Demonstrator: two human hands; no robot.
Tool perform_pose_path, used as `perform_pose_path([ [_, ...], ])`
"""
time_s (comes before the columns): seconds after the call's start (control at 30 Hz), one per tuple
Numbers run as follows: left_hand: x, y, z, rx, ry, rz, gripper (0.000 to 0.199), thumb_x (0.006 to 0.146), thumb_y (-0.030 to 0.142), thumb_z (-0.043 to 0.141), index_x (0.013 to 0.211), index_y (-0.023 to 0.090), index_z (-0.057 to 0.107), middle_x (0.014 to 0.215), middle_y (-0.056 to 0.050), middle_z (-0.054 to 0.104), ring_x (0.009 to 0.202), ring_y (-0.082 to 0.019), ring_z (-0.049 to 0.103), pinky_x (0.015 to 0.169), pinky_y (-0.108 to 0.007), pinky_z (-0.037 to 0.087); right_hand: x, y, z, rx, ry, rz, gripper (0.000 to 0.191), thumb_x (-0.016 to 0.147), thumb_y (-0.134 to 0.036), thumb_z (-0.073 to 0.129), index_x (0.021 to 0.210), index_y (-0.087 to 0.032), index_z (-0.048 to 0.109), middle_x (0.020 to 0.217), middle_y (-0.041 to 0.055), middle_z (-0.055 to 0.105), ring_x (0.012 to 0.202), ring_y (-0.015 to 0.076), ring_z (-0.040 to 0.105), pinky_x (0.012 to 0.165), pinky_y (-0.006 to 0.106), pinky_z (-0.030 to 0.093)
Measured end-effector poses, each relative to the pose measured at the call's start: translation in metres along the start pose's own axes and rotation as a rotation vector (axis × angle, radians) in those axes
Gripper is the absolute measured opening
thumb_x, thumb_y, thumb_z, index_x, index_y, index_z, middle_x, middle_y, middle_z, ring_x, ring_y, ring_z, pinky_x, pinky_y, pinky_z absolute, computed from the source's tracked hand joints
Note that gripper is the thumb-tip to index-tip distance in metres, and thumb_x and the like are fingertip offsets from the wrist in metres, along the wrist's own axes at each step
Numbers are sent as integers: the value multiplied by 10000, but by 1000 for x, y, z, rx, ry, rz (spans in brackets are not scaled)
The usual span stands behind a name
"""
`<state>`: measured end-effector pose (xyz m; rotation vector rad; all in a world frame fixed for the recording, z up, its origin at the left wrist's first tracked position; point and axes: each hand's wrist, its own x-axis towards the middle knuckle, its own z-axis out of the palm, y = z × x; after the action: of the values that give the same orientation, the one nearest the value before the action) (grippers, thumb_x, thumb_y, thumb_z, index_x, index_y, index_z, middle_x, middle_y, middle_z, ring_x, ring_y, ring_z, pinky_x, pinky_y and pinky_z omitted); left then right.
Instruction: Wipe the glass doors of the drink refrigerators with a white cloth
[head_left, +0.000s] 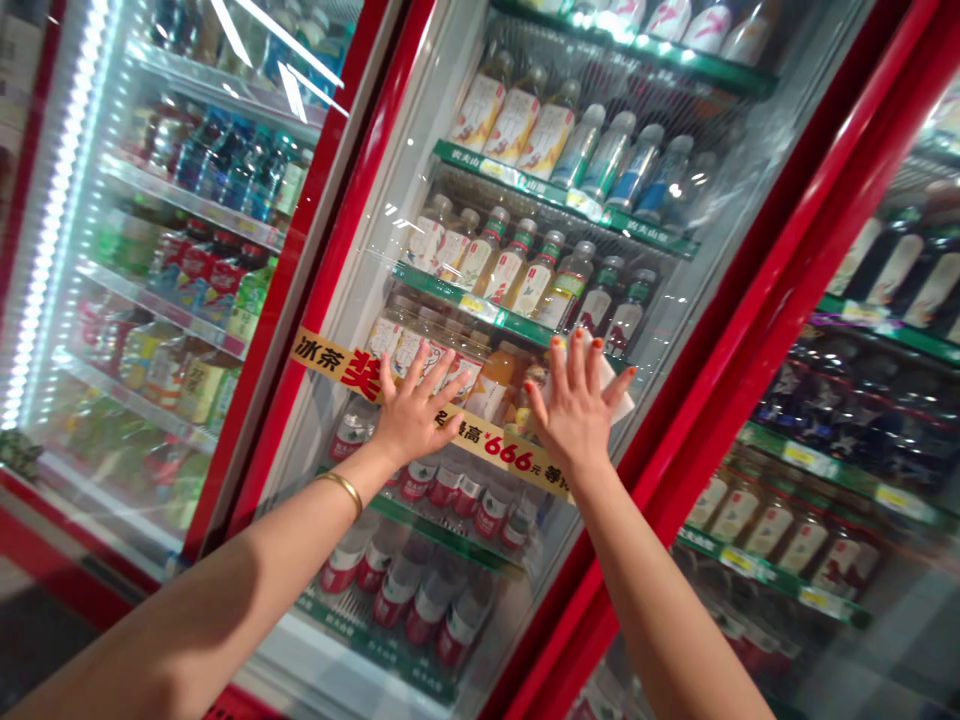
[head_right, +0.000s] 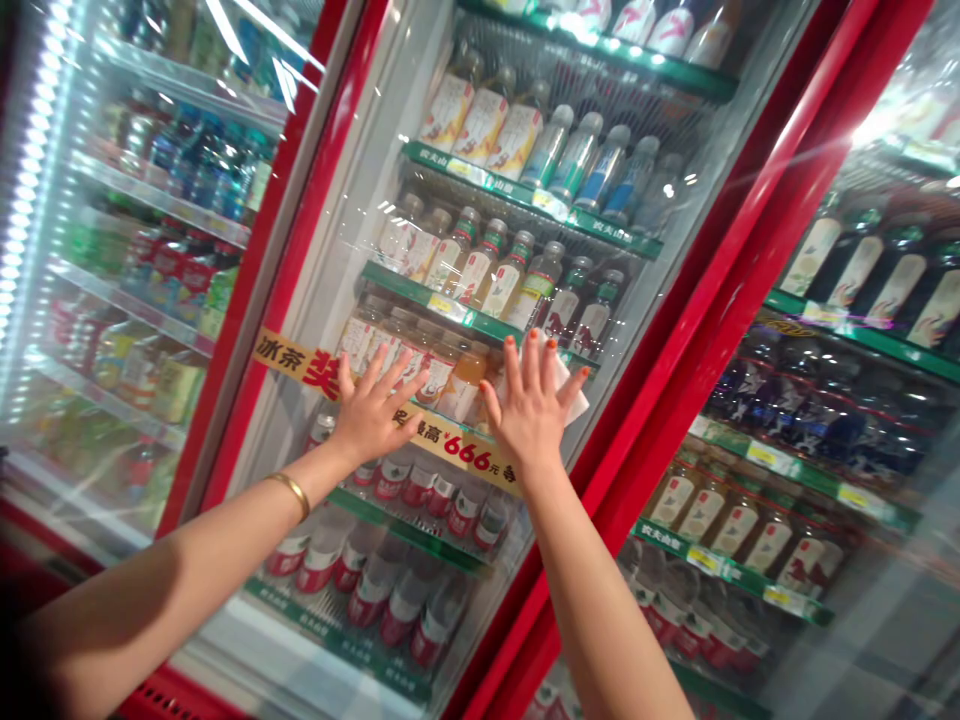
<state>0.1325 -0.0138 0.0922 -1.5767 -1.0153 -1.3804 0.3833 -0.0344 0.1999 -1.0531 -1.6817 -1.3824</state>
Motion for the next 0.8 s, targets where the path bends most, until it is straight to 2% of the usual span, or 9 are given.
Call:
perform_pose_path([
  [0.07,0,0,0,-1,10,8,728,987,520,646,1679,455,428,1791,-10,382,1716,-357,233,1370,-702,-91,22,0,0,1,3,65,846,1126,-606,308,1785,-164,13,1852,182,173,1729,389,168,1327,823,18],
  [0.17,-1,-1,1,-1,17,7,726,996,527,636,1684,456,415,1791,-11,381,1715,-352,239,1369,-698,-100,28,-24,2,49,-19,-37,852,1120,-609,319,1784,-167,19,1853,163,173,1735,357,155,1348,783,-20],
  [0.27,-1,-2,1,-13,4,-2,759,997,527,633,1706,438,376,1784,-22,398,1711,-349,253,1368,-693,-115,-10,-46,3,97,-46,-244,822,1116,-611,356,1786,-198,118,1836,115,259,1743,298,140,1364,695,-141],
  [0.37,2,-1,0,-24,-25,-13,803,996,545,626,1730,396,337,1773,-41,418,1709,-353,258,1370,-691,-122,-52,-34,0,105,-56,-374,825,1114,-609,398,1781,-189,155,1812,105,336,1745,250,131,1371,636,-183],
  [0.43,2,1,0,-24,-51,-32,797,1001,554,613,1731,398,335,1777,-36,411,1712,-357,247,1367,-693,-133,-59,-10,-2,87,-48,-289,864,1107,-605,428,1785,-169,117,1831,144,274,1745,283,129,1385,665,-112],
  [0.5,-3,4,-1,-19,-71,-64,787,1010,554,599,1733,408,326,1791,-28,384,1718,-358,225,1363,-692,-147,-45,11,-4,57,-24,-75,886,1103,-586,444,1786,-142,95,1855,200,125,1742,370,108,1375,739,12],
  [0.6,-26,7,-2,-2,-75,-92,820,1016,592,594,1748,393,286,1807,-45,345,1729,-362,179,1355,-699,-156,-16,14,-2,49,-3,133,880,1102,-577,444,1784,-126,119,1858,224,31,1732,445,74,1340,802,125],
  [0.7,-57,3,-1,11,-85,-82,875,998,672,605,1753,380,272,1795,-68,367,1735,-370,141,1348,-713,-154,-30,-23,3,111,-55,-32,906,1087,-616,467,1787,-158,118,1858,176,126,1741,401,52,1362,783,60],
  [0.8,-74,-4,-1,4,-110,-89,891,984,703,611,1749,384,282,1792,-76,372,1738,-377,114,1348,-720,-145,-88,-63,7,184,-105,-334,865,1071,-647,495,1770,-200,250,1835,92,263,1751,292,17,1414,643,-48],
])
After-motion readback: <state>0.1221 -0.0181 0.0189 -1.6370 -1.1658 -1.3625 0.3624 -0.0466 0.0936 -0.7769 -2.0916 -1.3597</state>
